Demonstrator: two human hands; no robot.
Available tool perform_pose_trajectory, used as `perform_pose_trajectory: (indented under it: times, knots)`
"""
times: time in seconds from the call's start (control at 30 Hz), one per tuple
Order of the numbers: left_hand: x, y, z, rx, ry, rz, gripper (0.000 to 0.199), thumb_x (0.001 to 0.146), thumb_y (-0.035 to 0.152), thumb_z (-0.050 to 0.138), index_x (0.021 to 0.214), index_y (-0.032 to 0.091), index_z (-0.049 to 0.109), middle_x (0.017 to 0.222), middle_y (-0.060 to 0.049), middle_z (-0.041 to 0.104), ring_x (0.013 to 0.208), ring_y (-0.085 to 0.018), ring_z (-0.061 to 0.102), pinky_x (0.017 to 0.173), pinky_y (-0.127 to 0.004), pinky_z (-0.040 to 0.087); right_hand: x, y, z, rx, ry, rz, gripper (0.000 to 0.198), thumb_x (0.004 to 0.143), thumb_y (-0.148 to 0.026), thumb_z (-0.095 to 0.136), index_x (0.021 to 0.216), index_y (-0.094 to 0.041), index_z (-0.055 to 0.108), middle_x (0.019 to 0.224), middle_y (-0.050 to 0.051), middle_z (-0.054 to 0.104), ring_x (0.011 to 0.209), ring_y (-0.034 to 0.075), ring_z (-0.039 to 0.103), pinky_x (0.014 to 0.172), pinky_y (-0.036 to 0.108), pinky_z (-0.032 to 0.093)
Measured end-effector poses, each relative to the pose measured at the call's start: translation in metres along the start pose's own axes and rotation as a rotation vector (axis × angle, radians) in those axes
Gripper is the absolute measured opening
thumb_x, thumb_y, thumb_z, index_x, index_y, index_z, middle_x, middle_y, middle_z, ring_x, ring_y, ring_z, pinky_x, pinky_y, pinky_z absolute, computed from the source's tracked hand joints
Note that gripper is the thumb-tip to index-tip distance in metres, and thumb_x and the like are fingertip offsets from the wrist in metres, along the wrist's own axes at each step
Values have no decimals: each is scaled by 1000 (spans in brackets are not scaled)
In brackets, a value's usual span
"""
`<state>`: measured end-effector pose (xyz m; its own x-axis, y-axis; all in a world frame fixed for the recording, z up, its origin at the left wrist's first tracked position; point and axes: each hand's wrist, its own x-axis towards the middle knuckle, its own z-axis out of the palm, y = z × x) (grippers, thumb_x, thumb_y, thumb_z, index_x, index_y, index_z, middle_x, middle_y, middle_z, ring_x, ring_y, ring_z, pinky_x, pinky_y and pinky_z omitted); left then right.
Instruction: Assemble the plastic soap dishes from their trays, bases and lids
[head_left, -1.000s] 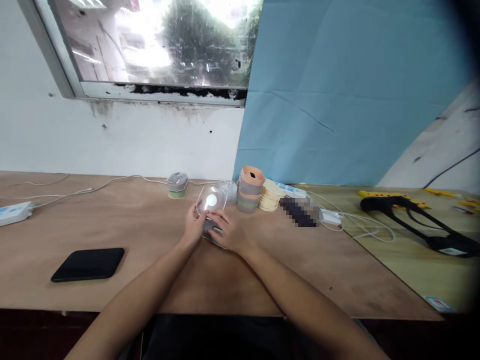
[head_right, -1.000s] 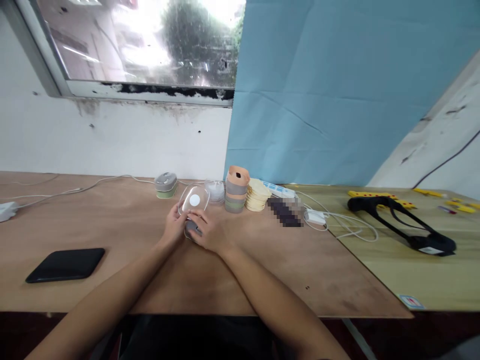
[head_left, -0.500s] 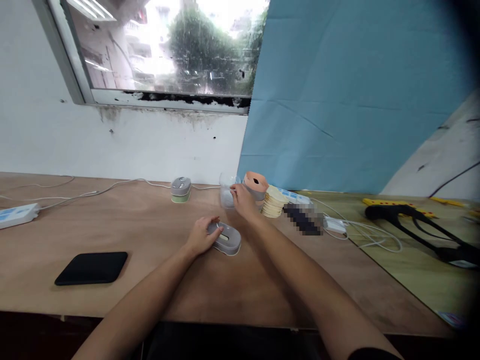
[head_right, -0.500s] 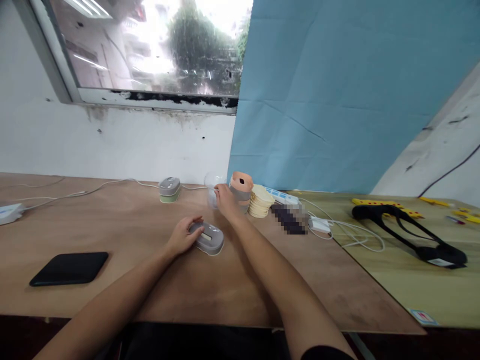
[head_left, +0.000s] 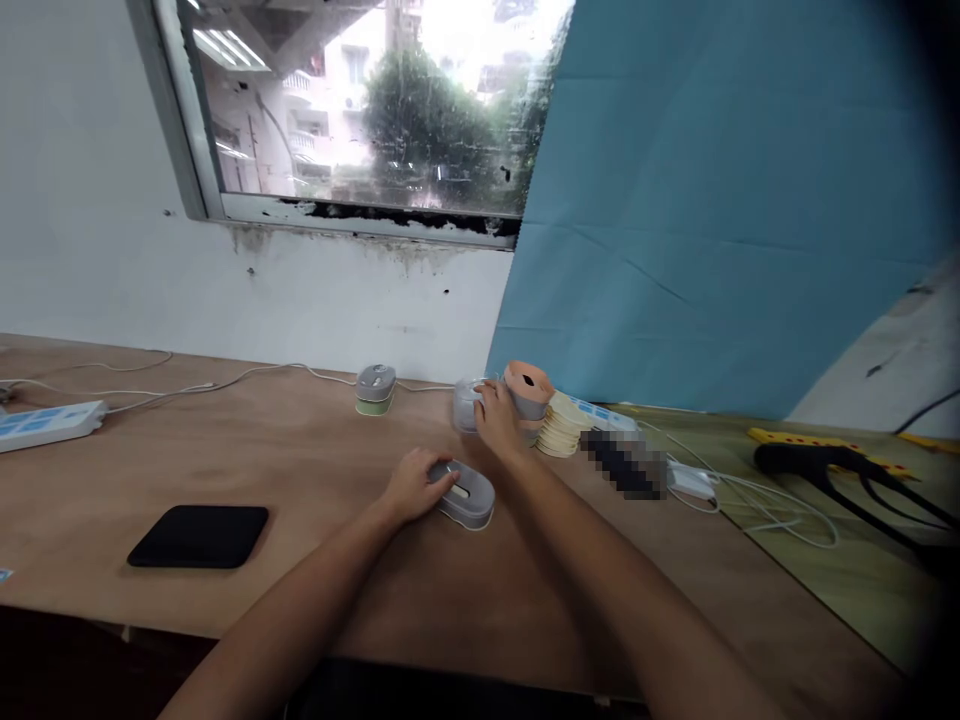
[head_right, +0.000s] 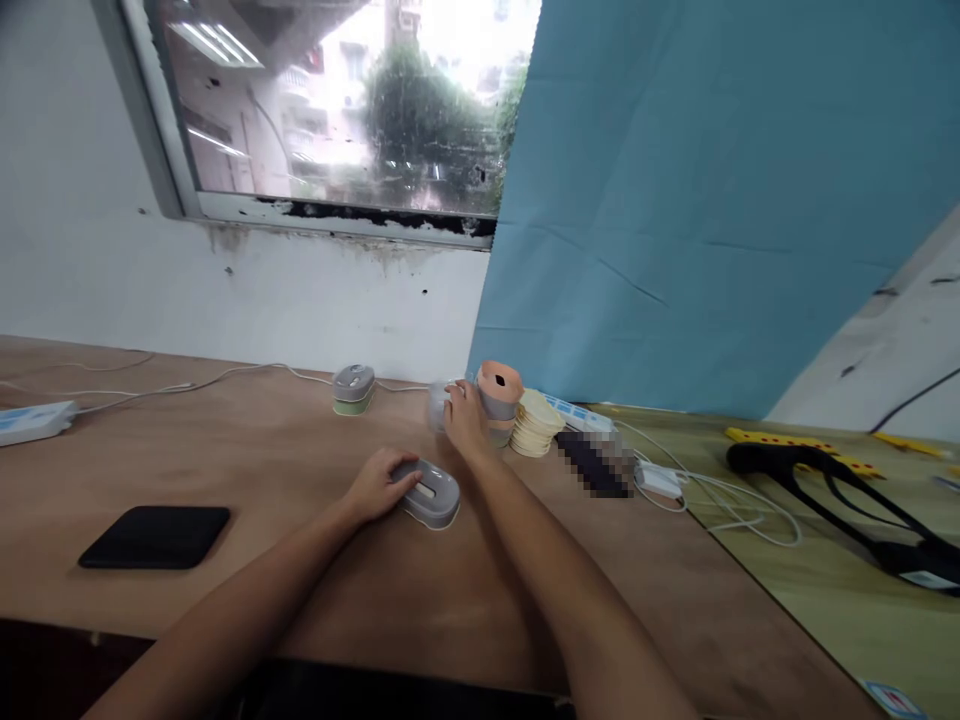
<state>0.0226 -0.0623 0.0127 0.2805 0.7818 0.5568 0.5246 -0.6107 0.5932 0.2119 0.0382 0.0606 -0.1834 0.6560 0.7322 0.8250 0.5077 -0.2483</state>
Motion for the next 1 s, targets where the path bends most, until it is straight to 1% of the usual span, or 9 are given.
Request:
perform_pose_trajectory:
  times: [0.1, 0.23, 0.37, 0.53, 0.67, 0.77, 0.83, 0.93, 1.0]
  knots:
    - [0, 1, -1, 0, -13, -1, 30, 83, 42, 57, 105, 23, 67, 99, -8, 69, 93, -24, 60, 83, -36, 45, -2, -5, 1, -31, 14, 11, 26, 86, -19, 40, 105, -16, 58, 114, 13, 52, 108, 26, 49, 96, 40, 40]
    - [0, 3, -3, -3, -12, 7, 29, 83, 40, 57, 103, 22, 68, 98, -8, 69, 93, -24, 60, 84, -36, 45, -4, -8, 9, -50, 37, 106, 22, 84, -22, 45, 100, -15, 58, 102, 12, 55, 99, 25, 53, 89, 38, 43]
    - [1, 2, -5, -11, -16, -8, 27, 83, 39, 58, 102, 23, 68, 99, -8, 69, 93, -24, 60, 86, -36, 44, -6, -8, 15, -53, 68, 169, 24, 84, -31, 50, 100, -15, 57, 102, 11, 55, 99, 26, 54, 88, 38, 43]
    - [0, 0, -5, 24, -28, -4, 30, 84, 40, 57, 104, 20, 66, 101, -7, 69, 96, -22, 60, 89, -35, 44, -8, -7, 16, -25, 83, 164, 28, 85, -27, 46, 108, -16, 59, 110, 11, 55, 101, 26, 55, 87, 38, 45]
    - [0, 0, -6, 57, -66, -17, 34, 84, 42, 56, 107, 18, 65, 104, -7, 68, 98, -22, 59, 89, -35, 44, -21, -12, 9, 44, 135, 47, 29, 86, -24, 47, 111, -17, 59, 112, 11, 56, 107, 25, 54, 91, 39, 45]
    - [-1, 0, -7, 60, -127, -21, 44, 82, 48, 58, 113, 18, 63, 113, -9, 65, 105, -24, 57, 95, -37, 42, -43, -16, -1, 129, 107, -61, 25, 87, -25, 48, 108, -18, 61, 108, 11, 58, 102, 23, 56, 89, 36, 47]
    - [-2, 0, -6, 62, -176, -28, 55, 77, 55, 60, 119, 18, 60, 122, -10, 60, 113, -26, 54, 100, -39, 39, -60, -17, -10, 184, 57, -99, 22, 88, -26, 48, 104, -19, 61, 107, 10, 58, 98, 22, 58, 85, 35, 49]
    - [-3, -1, -5, 87, -279, -63, 82, 65, 66, 66, 130, 18, 52, 138, -15, 47, 126, -32, 44, 105, -44, 33, -82, -18, -24, 255, -16, -91, 19, 89, -28, 49, 100, -19, 62, 103, 9, 60, 90, 20, 60, 80, 33, 50]
    - [-3, -2, -5, 98, -331, -75, 95, 58, 69, 69, 135, 19, 46, 144, -17, 40, 130, -35, 39, 106, -48, 31, -93, -20, -33, 292, -78, -75, 21, 88, -31, 51, 103, -19, 61, 101, 9, 61, 88, 20, 60, 80, 34, 50]
